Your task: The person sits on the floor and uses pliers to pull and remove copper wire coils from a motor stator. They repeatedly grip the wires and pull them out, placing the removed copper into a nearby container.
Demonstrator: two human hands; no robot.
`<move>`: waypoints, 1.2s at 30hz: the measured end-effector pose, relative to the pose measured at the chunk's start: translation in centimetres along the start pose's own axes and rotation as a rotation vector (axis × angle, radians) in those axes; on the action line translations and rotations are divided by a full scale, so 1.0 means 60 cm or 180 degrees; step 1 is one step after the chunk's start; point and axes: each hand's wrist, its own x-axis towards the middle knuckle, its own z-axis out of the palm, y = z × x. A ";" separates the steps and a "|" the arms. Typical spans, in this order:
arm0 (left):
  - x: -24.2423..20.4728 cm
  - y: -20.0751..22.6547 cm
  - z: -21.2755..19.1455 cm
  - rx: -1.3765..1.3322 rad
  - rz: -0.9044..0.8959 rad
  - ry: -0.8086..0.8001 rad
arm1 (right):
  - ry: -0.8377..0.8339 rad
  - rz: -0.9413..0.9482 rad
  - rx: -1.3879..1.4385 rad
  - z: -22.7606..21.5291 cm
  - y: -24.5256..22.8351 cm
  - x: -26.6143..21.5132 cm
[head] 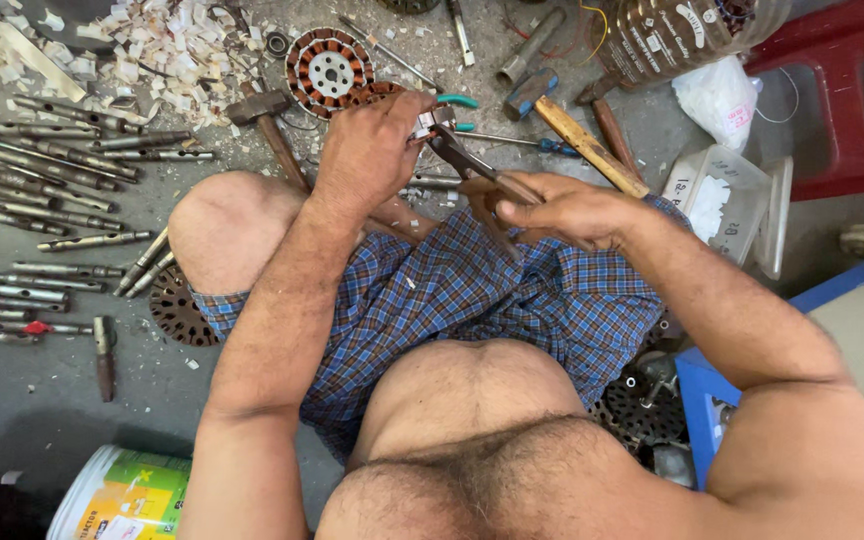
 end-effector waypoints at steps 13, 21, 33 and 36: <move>0.007 0.009 -0.020 -0.0537 -0.0489 0.0488 | 0.0212 -0.0639 0.0615 0.047 0.042 0.020; 0.010 -0.001 -0.026 -0.1616 -0.0480 0.0942 | 0.1135 -0.0969 0.0426 0.103 0.038 0.051; 0.005 -0.009 -0.021 -0.1603 -0.0645 0.0649 | -0.0341 -0.0684 0.0940 0.066 0.001 -0.008; 0.004 -0.010 -0.010 -0.1104 -0.0313 0.0790 | -0.0348 -0.0775 0.0857 0.063 -0.010 -0.011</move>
